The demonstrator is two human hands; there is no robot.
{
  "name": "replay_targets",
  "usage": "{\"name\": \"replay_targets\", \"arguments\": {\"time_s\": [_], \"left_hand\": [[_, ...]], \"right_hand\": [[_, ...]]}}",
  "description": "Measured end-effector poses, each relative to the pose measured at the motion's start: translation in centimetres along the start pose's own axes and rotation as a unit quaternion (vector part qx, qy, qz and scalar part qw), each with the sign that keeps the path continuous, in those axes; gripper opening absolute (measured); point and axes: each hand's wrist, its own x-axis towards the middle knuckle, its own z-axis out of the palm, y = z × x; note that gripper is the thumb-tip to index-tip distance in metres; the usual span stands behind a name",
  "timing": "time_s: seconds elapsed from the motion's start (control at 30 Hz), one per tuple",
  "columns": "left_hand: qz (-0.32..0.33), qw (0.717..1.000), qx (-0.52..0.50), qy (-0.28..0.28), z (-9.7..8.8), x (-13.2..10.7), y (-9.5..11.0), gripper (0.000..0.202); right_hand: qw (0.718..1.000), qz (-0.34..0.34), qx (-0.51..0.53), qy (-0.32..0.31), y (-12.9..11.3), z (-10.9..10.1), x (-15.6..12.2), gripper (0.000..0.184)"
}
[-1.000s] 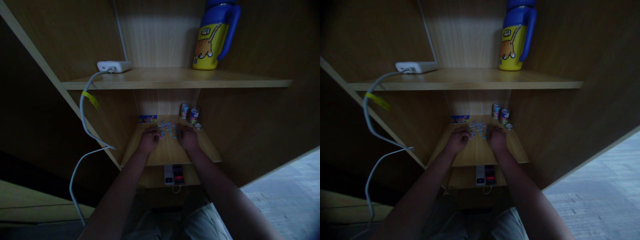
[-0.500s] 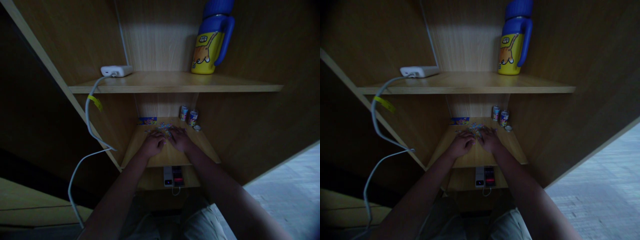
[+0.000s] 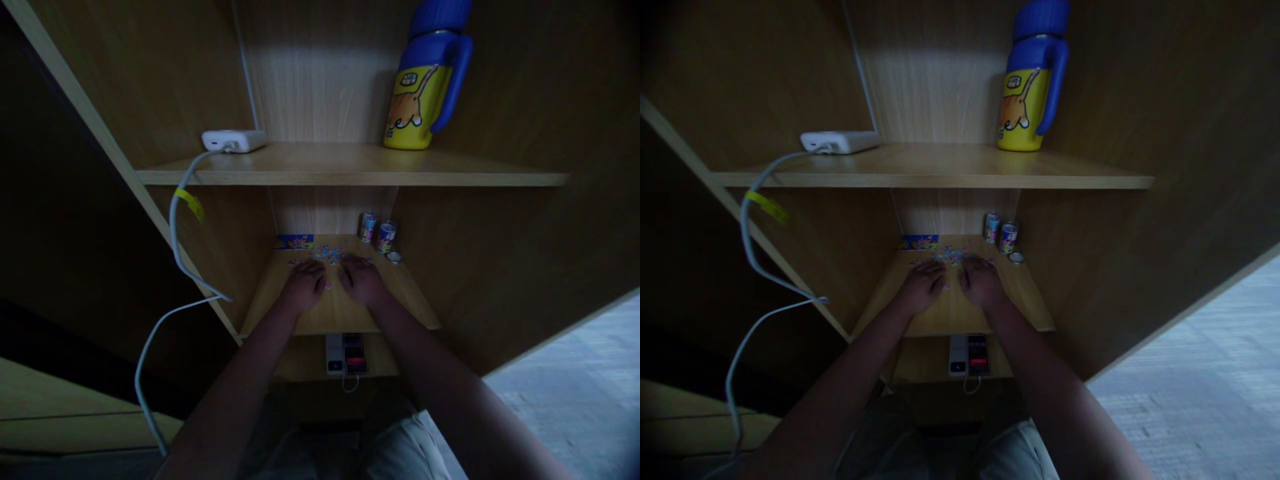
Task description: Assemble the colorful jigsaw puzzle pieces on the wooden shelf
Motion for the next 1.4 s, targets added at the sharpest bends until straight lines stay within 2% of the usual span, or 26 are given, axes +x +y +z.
{"name": "replay_targets", "arguments": {"time_s": [0.13, 0.23, 0.33, 0.47, 0.6, 0.7, 0.77, 0.87, 0.93, 1.0, 1.1, 1.13, 1.23, 1.33, 1.4], "left_hand": [[0.001, 1.000, -0.004, 0.003, 0.0, -0.1, 0.1, 0.028], [0.023, 1.000, -0.014, -0.005, -0.2, -0.1, 0.3, 0.030], [0.050, 0.998, -0.027, -0.016, -0.6, -0.1, 0.6, 0.028], [0.057, 0.998, -0.033, -0.021, -1.2, -0.1, 1.0, 0.017], [0.026, 0.999, -0.014, -0.013, -1.2, -0.1, 0.9, 0.014], [-0.018, 1.000, 0.011, 0.003, -0.9, -0.1, 0.6, 0.012], [-0.052, 0.998, 0.030, 0.016, -0.6, -0.1, 0.4, 0.014], [-0.091, 0.994, 0.053, 0.029, -0.4, -0.2, 0.2, 0.017], [-0.099, 0.993, 0.062, 0.032, -0.4, -0.2, 0.1, 0.018], [-0.088, 0.994, 0.060, 0.028, -0.4, -0.3, 0.1, 0.019], [-0.039, 0.998, 0.041, 0.014, -0.5, -0.2, 0.1, 0.026], [-0.020, 0.999, 0.033, 0.009, -0.5, -0.2, 0.2, 0.029], [0.027, 1.000, 0.015, -0.001, -0.4, -0.2, 0.1, 0.034], [0.054, 0.999, 0.005, -0.004, -0.2, -0.1, 0.0, 0.034], [0.066, 0.998, 0.001, -0.005, -0.1, -0.1, 0.0, 0.034]], "right_hand": [[0.999, -0.027, 0.016, -0.020, 0.2, 0.3, 0.0, 0.050], [0.998, -0.032, 0.021, -0.059, 0.3, 0.5, 0.2, 0.056], [0.997, -0.027, 0.023, -0.069, 0.4, 0.6, 0.3, 0.058], [0.996, -0.063, 0.041, -0.046, 0.5, 0.3, 0.3, 0.047], [0.992, -0.106, 0.074, 0.003, 0.4, -0.2, 0.2, 0.027], [0.997, -0.059, 0.041, 0.015, 0.2, -0.5, 0.2, 0.023], [1.000, 0.008, -0.005, 0.011, 0.0, -0.9, 0.1, 0.023], [0.989, 0.135, -0.054, 0.033, 0.2, -1.3, 0.0, 0.028], [0.983, 0.167, -0.044, 0.057, 0.5, -1.3, -0.1, 0.030], [0.992, 0.114, -0.003, 0.062, 0.8, -1.0, -0.1, 0.032], [0.997, -0.032, 0.060, 0.038, 1.1, 0.0, 0.1, 0.041], [0.995, -0.062, 0.073, 0.034, 1.2, 0.3, 0.1, 0.042], [0.987, -0.095, 0.121, 0.043, 1.1, 0.9, 0.2, 0.039], [0.972, -0.125, 0.195, 0.046, 0.9, 0.7, 0.3, 0.034], [0.967, -0.084, 0.225, 0.085, 1.1, 0.1, 0.2, 0.032]]}}
